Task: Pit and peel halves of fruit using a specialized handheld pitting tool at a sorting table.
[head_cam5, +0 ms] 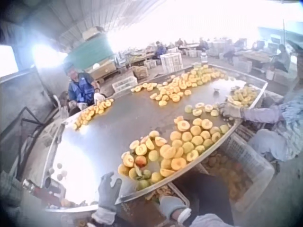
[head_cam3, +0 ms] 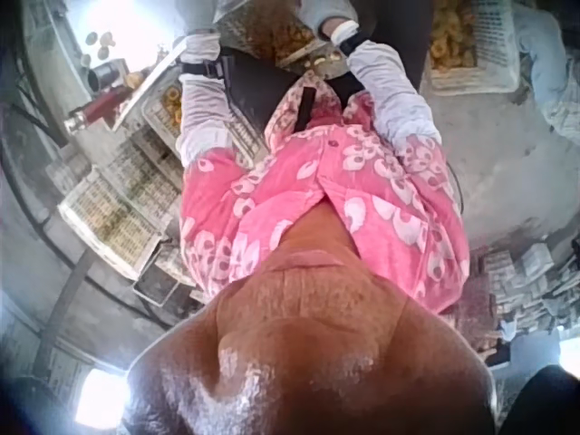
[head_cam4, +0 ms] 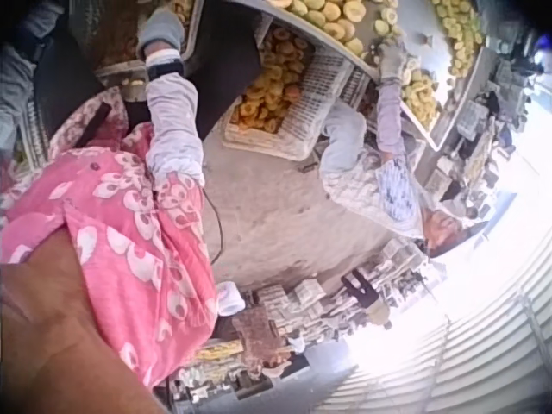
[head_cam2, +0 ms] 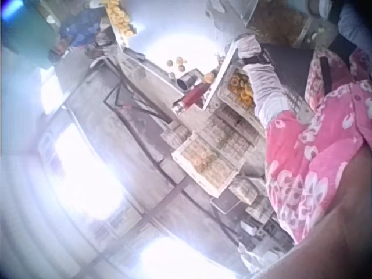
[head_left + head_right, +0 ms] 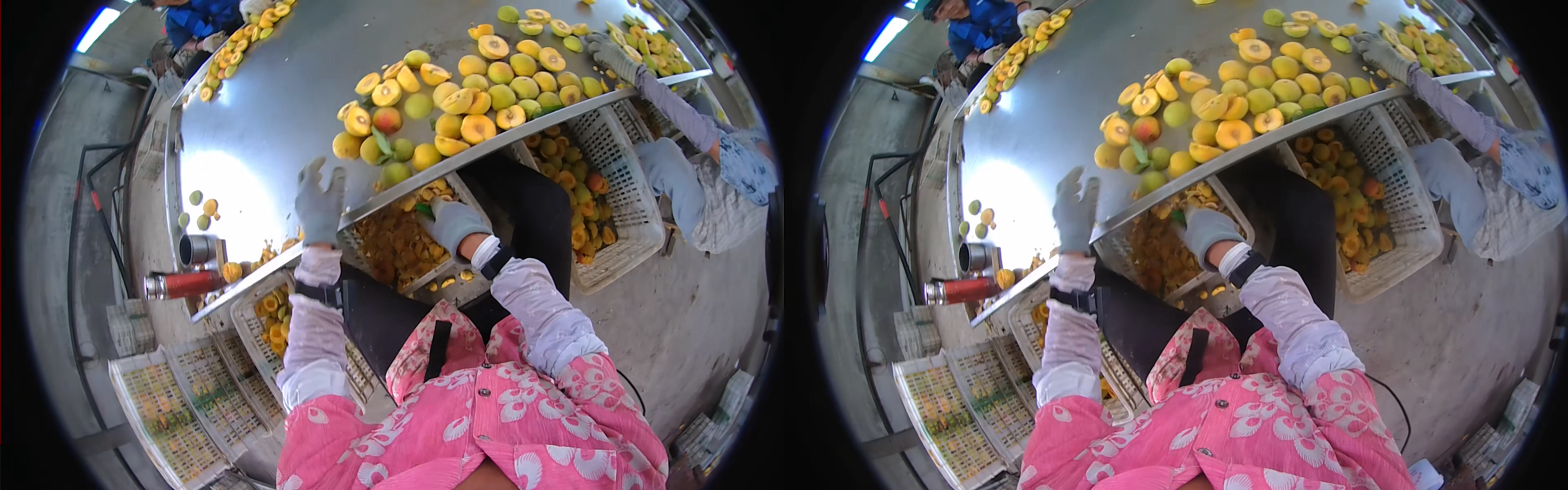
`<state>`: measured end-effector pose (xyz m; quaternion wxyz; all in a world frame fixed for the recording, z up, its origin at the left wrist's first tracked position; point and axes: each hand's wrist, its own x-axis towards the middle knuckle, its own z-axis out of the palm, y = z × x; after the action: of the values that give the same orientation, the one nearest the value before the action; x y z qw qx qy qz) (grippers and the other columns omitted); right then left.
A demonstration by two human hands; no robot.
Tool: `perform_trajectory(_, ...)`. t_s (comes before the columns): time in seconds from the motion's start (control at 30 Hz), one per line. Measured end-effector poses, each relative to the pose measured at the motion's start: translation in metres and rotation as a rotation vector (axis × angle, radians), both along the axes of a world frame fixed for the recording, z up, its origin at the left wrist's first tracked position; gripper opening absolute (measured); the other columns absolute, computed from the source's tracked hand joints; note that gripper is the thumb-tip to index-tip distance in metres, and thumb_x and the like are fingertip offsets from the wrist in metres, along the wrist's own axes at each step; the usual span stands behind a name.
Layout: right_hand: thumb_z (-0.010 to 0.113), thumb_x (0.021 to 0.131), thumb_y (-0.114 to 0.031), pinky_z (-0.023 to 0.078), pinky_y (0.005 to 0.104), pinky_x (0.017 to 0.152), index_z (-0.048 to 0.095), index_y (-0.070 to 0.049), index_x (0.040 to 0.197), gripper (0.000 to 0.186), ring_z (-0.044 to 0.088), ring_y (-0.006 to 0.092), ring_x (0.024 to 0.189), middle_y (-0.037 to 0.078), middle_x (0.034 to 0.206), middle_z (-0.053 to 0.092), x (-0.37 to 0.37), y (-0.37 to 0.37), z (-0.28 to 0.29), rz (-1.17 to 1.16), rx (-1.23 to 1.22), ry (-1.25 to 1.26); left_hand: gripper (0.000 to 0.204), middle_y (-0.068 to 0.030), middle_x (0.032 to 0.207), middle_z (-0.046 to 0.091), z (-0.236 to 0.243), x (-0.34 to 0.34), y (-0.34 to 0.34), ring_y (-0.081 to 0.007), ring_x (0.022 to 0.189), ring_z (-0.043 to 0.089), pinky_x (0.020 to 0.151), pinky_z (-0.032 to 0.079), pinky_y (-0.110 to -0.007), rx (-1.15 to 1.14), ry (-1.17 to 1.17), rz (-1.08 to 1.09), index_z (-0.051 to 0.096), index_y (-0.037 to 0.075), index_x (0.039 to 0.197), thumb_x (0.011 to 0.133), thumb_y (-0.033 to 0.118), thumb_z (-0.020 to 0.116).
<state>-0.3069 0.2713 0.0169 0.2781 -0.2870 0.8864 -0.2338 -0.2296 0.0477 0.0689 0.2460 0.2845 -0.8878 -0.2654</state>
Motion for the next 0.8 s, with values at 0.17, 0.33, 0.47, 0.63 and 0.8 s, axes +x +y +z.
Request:
perform_trajectory(0.17, 0.048, 0.092, -0.042, 0.051, 0.0471, 0.068, 0.064, -0.009, 0.094, 0.037, 0.065, 0.0391, 0.075, 0.020, 0.081, 0.067, 0.002, 0.029, -0.005, -0.001, -0.220, 0.095, 0.051, -0.0220, 0.118, 0.060, -0.065, -0.088, -0.033, -0.0390, 0.109, 0.057, 0.093, 0.046, -0.048, -0.275, -0.306, -0.193, 0.054, 0.008, 0.124, 0.078, 0.028, 0.067)
perform_trajectory(0.33, 0.046, 0.093, -0.047, 0.048, 0.0501, 0.068, 0.062, -0.006, 0.090, 0.044, 0.063, 0.0415, 0.076, 0.022, 0.080, 0.065, 0.019, 0.022, -0.018, -0.098, -0.270, -0.063, 0.056, -0.0143, 0.122, 0.056, -0.074, -0.064, -0.052, -0.0379, 0.113, 0.051, 0.093, 0.044, -0.047, -0.330, -0.488, -0.175, 0.052, 0.009, 0.124, 0.076, 0.032, 0.071)
perform_trajectory(0.47, 0.052, 0.092, -0.042, 0.047, 0.0506, 0.066, 0.059, -0.005, 0.086, 0.039, 0.062, 0.0439, 0.075, 0.022, 0.077, 0.064, 0.027, 0.030, -0.015, -0.152, -0.434, -0.061, 0.059, -0.0159, 0.116, 0.057, -0.073, -0.045, -0.042, -0.0359, 0.106, 0.054, 0.090, 0.046, -0.043, -0.393, -0.444, -0.273, 0.050, 0.005, 0.126, 0.075, 0.021, 0.074)
perform_trajectory(0.63, 0.047, 0.094, -0.046, 0.049, 0.0491, 0.071, 0.064, -0.002, 0.096, 0.048, 0.064, 0.0431, 0.081, 0.023, 0.083, 0.066, 0.017, 0.029, -0.016, -0.143, -0.303, -0.144, 0.049, -0.0131, 0.114, 0.058, -0.035, -0.020, -0.003, -0.0206, 0.091, 0.058, 0.075, 0.050, -0.030, 0.801, 0.169, -0.272, 0.045, 0.004, 0.135, 0.096, 0.033, 0.054)
perform_trajectory(0.8, 0.043, 0.096, -0.046, 0.047, 0.0513, 0.072, 0.058, -0.006, 0.104, 0.044, 0.062, 0.0438, 0.080, 0.023, 0.084, 0.065, 0.023, 0.033, 0.002, -0.046, -0.253, -0.109, 0.050, -0.0091, 0.107, 0.060, 0.020, 0.032, 0.097, -0.0167, 0.079, 0.059, 0.062, 0.050, -0.025, 1.478, 0.443, -0.297, 0.047, 0.008, 0.132, 0.100, 0.045, 0.041)
